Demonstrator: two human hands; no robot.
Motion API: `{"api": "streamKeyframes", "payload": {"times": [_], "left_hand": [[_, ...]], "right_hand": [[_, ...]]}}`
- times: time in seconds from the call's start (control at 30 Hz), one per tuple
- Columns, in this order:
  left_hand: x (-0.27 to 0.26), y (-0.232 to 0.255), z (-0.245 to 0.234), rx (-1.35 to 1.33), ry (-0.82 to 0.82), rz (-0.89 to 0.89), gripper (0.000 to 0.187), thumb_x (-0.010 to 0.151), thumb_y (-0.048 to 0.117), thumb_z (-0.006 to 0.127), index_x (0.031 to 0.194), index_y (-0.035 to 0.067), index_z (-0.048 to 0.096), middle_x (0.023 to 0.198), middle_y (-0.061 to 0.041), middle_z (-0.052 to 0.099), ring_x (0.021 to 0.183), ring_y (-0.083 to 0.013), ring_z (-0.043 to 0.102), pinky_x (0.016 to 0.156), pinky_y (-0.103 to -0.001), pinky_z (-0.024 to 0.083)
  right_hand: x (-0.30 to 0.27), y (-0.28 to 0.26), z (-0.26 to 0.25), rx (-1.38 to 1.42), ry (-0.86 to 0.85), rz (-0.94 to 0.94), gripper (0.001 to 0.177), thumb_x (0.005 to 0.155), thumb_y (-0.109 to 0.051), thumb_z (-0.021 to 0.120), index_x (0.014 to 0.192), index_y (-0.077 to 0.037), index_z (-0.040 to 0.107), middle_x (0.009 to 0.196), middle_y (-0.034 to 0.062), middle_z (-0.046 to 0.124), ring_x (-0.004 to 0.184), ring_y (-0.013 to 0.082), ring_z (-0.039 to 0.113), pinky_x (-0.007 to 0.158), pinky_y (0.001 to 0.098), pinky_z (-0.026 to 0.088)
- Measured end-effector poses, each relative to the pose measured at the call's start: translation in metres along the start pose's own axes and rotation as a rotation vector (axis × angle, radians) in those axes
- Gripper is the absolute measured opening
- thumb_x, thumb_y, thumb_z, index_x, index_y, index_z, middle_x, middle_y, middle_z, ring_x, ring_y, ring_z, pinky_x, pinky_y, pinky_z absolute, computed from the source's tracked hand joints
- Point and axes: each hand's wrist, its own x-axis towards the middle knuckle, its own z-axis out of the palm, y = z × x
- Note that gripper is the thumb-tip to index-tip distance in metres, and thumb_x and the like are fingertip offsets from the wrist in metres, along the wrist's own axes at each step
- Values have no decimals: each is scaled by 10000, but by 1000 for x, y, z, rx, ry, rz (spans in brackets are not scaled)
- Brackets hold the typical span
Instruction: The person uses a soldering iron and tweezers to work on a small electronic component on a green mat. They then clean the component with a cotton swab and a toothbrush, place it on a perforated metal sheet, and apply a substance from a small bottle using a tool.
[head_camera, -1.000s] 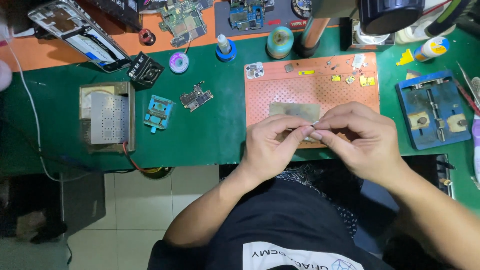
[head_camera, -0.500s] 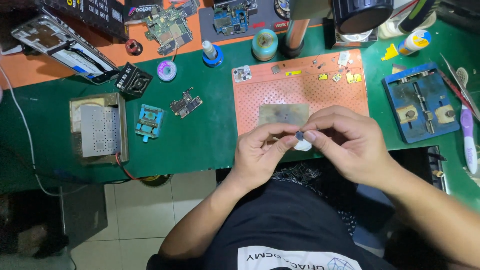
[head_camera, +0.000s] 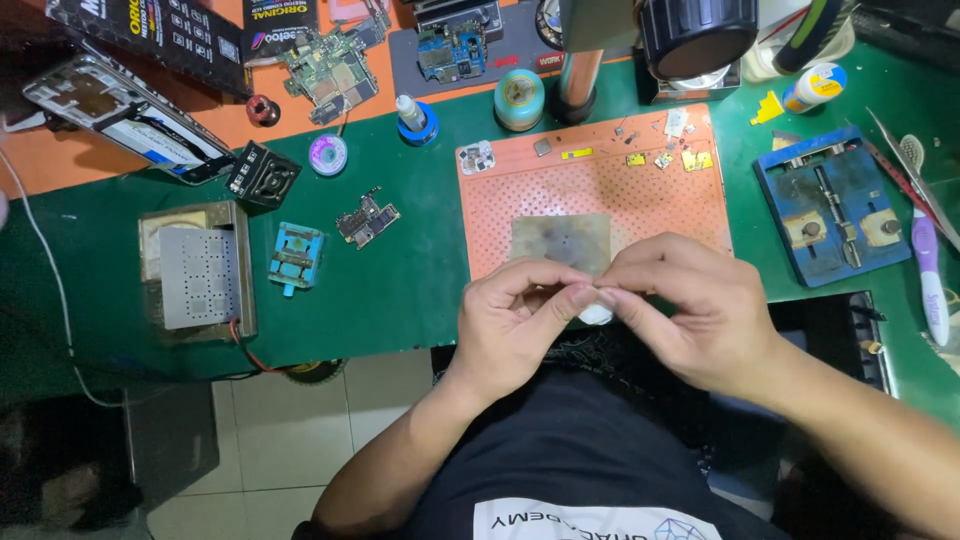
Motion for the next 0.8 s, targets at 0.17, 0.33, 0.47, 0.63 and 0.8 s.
{"api": "streamKeyframes", "payload": {"times": [0.17,0.33,0.47,0.63,0.8], "left_hand": [[-2,2,-6,1,13,48,82,754,1,641,832,-20,629,647,-116,592,597,-82,568,527,-219,534],[-8,1,-11,77,83,43,103,765,53,621,852,-1,613,787,-127,646,677,-173,650,649,-225,549],[-9,8,-9,254,14,137,89,749,84,652,831,54,635,812,-80,654,697,-106,618,623,-177,496],[-14,6,-5,171,-73,295,200,724,5,666,898,4,567,893,-162,625,814,-203,645,771,-251,551],[-18,-2,-2,141,-68,391,304,723,-5,673,980,22,513,905,-155,618,846,-220,647,816,-290,556]], "right_hand": [[-1,-7,-1,-108,103,-128,43,722,-63,671,757,-65,647,681,41,587,540,143,553,516,222,468],[3,-17,-19,-261,-45,-156,145,690,-123,689,802,-49,636,815,97,604,716,141,588,694,220,451],[1,-18,-21,-134,-201,-124,222,743,-90,596,960,-49,600,978,127,603,859,191,619,785,258,462],[2,-21,-18,-203,-101,-274,126,753,-80,604,864,-21,595,798,68,627,663,181,598,651,276,444],[0,-20,-15,-228,-107,-351,87,773,-99,568,830,-36,584,772,64,580,674,202,545,660,282,427]]}}
